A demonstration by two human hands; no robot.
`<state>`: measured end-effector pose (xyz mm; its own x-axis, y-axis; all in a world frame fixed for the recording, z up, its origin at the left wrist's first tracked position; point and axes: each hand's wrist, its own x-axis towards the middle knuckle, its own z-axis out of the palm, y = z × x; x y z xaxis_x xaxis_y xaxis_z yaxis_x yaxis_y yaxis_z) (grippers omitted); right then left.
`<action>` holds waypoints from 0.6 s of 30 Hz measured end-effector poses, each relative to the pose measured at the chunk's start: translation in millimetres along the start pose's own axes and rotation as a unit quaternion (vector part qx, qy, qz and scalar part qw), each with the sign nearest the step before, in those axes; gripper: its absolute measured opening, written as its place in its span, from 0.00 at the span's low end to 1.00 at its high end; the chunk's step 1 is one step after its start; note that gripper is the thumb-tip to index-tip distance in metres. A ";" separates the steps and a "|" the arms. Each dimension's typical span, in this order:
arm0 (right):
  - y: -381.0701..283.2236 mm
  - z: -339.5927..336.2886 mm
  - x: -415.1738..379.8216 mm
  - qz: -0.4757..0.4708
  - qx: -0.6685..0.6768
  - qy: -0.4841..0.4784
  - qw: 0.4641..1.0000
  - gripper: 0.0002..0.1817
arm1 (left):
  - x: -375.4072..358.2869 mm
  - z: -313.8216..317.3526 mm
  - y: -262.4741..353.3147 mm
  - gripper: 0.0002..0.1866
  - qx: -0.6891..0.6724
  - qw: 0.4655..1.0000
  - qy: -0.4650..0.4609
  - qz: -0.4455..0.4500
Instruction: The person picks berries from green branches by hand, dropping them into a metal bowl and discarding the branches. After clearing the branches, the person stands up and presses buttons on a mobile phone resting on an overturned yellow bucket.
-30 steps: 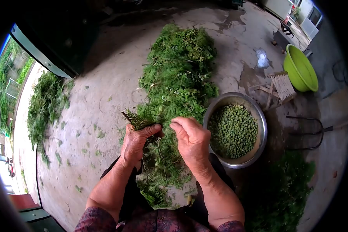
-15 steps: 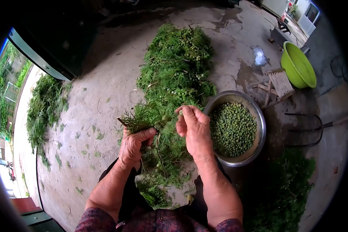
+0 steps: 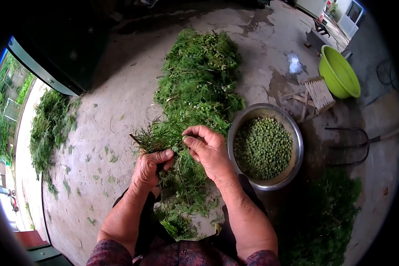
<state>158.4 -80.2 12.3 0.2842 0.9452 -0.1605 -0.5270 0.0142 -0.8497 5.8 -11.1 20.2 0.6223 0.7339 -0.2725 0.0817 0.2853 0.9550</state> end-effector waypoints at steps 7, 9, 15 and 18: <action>-10.2 -25.5 7.9 -0.016 0.222 0.057 0.973 0.05 | -5.0 -4.0 -8.3 0.21 -0.069 0.995 0.023 -0.062; -8.7 -19.0 0.3 0.037 0.190 0.036 0.980 0.07 | -6.2 -4.7 -4.8 0.22 -0.071 0.995 0.027 -0.070; 6.0 1.9 -6.6 0.090 0.134 -0.032 0.986 0.09 | -5.0 -0.1 -3.9 0.22 -0.021 0.999 0.011 -0.049; 8.3 5.6 -8.6 0.054 0.117 0.012 0.992 0.09 | -6.2 2.2 0.8 0.21 0.033 0.999 0.005 -0.043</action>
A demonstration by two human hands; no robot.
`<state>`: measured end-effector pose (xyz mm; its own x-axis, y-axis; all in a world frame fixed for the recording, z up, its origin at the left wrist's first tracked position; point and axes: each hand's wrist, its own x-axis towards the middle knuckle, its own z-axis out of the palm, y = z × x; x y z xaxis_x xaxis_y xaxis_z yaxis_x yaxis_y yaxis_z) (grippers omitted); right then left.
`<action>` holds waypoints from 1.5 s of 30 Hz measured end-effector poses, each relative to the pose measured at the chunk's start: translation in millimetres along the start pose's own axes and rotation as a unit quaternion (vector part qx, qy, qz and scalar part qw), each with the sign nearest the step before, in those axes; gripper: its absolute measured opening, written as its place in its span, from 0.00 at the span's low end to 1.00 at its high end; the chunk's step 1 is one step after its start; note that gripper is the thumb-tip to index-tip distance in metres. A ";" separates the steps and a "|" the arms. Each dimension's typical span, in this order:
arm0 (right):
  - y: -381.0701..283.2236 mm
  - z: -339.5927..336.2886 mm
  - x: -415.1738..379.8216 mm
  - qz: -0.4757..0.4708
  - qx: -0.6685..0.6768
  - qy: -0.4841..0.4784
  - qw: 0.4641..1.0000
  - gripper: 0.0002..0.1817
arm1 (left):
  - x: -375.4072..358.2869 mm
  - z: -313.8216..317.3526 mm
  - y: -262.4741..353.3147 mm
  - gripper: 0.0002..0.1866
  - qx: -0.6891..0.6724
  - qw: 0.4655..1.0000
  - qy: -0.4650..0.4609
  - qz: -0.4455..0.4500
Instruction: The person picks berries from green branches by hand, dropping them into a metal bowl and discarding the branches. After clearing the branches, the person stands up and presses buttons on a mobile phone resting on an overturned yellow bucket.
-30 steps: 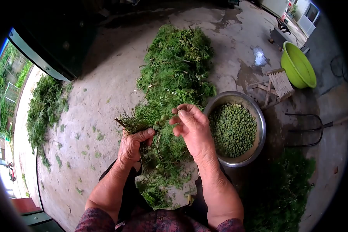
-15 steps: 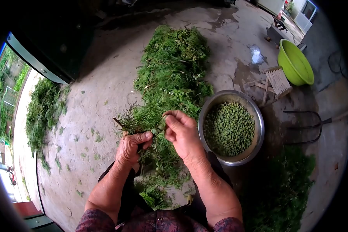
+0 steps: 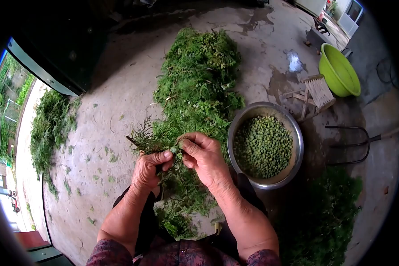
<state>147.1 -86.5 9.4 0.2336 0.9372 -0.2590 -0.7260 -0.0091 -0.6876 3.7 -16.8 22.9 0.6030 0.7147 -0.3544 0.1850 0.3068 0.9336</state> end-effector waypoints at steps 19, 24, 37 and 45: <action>-7.9 1.2 -2.7 0.088 -0.044 -0.030 0.995 0.09 | -5.8 4.1 10.7 0.10 -0.044 0.997 0.009 0.055; -24.1 -19.6 -3.4 0.040 -0.025 -0.025 0.999 0.04 | -1.6 -8.9 -5.4 0.14 -0.211 0.977 -0.014 -0.030; -83.0 -127.7 -22.2 -0.119 -0.530 0.322 0.776 0.18 | 18.4 -35.6 -7.1 0.09 -0.524 0.844 -0.031 0.105; 0.6 -27.3 -32.0 0.113 -0.278 -0.102 0.948 0.26 | 27.8 -47.2 -10.2 0.08 -0.514 0.844 0.068 0.137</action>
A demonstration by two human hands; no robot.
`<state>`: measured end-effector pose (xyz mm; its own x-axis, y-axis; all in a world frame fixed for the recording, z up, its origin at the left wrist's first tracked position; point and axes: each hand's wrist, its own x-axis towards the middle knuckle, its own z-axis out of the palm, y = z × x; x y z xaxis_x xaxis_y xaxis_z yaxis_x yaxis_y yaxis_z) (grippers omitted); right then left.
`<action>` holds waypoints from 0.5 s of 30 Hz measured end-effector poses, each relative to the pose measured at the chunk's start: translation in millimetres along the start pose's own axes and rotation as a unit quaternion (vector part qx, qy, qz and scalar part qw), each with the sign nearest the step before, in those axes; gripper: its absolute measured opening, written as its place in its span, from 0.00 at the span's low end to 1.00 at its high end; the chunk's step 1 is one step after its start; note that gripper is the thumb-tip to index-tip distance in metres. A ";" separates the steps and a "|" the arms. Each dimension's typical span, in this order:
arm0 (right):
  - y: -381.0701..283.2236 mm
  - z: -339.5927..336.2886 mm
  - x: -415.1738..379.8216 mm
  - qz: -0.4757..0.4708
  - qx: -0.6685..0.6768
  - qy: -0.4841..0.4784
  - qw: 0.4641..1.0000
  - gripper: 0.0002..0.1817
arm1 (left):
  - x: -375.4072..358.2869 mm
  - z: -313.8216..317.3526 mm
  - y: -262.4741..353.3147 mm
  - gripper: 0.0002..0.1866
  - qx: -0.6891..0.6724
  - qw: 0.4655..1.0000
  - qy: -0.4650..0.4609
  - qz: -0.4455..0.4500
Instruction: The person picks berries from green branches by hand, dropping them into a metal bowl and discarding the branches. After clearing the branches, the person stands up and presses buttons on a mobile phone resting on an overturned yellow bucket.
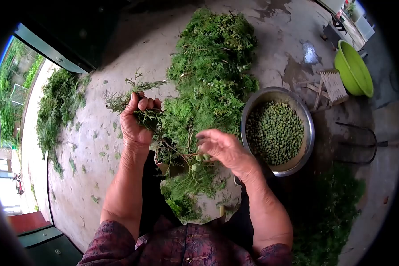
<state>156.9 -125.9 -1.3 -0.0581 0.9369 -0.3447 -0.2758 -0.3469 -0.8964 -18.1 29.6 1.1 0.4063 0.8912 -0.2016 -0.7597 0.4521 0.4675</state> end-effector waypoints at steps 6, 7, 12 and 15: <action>-3.8 7.3 6.1 0.042 0.144 0.000 0.989 0.16 | -3.7 7.7 2.2 0.09 0.195 0.978 0.052 0.048; -7.4 8.9 8.5 0.001 0.130 0.056 0.990 0.12 | -5.3 6.2 4.4 0.10 0.285 0.957 0.032 0.041; -19.5 -1.9 18.7 -0.105 0.158 0.082 0.978 0.10 | -21.9 21.0 -1.1 0.20 0.431 0.897 -0.061 -0.079; -25.6 7.5 21.6 -0.137 0.159 0.121 0.970 0.09 | -23.1 23.6 -10.6 0.23 0.447 0.882 -0.092 -0.118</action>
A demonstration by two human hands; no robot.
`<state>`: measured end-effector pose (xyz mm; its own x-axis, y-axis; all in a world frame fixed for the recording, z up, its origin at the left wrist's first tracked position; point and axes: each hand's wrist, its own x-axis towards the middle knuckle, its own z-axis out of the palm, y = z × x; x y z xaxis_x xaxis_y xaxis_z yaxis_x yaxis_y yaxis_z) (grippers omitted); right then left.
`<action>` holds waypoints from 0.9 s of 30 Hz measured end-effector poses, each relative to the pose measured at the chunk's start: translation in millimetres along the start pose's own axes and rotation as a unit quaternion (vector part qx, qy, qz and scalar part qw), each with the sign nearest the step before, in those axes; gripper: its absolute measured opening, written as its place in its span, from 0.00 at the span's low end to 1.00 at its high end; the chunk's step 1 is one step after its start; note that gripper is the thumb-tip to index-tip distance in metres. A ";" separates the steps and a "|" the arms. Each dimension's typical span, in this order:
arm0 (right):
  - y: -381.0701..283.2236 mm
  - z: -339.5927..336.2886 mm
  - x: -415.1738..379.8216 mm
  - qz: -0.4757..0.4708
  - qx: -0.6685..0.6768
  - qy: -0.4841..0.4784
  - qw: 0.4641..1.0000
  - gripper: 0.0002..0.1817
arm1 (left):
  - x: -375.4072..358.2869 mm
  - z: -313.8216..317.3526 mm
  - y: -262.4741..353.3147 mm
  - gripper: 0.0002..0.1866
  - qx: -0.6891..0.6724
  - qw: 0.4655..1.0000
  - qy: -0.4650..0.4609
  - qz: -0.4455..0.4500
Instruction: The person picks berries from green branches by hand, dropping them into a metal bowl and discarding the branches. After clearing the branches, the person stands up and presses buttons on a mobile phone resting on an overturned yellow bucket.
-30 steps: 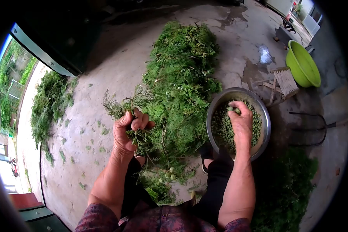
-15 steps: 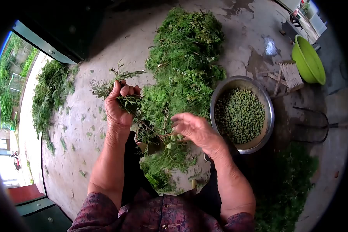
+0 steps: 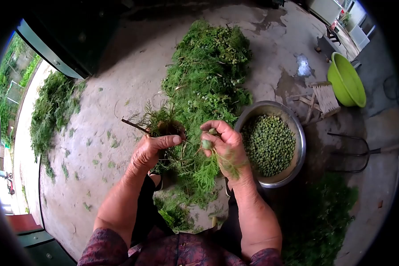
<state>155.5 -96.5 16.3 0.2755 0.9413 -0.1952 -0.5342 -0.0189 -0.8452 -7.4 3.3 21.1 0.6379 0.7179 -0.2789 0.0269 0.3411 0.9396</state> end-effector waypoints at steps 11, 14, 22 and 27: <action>27.3 0.1 11.1 -0.183 -0.185 0.038 0.965 0.13 | -2.6 24.0 -3.6 0.22 -0.163 0.979 -0.080 -0.091; 24.6 12.5 3.6 -0.179 -0.296 0.075 0.935 0.11 | -5.9 30.7 -8.5 0.22 -0.214 0.968 -0.084 -0.103; 30.3 15.1 13.9 -0.198 -0.191 0.077 0.958 0.09 | -5.9 30.0 -19.3 0.22 -0.127 0.991 -0.034 -0.026; 35.8 20.9 17.4 -0.295 -0.341 0.113 0.886 0.07 | -5.1 32.9 -16.3 0.23 -0.186 0.981 -0.002 -0.053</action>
<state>124.5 -73.7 -6.9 0.5395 0.7658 0.3501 0.3408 0.1816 -0.9224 14.2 -25.9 13.7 0.6500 0.6638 -0.3700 -0.1881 0.6123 0.7679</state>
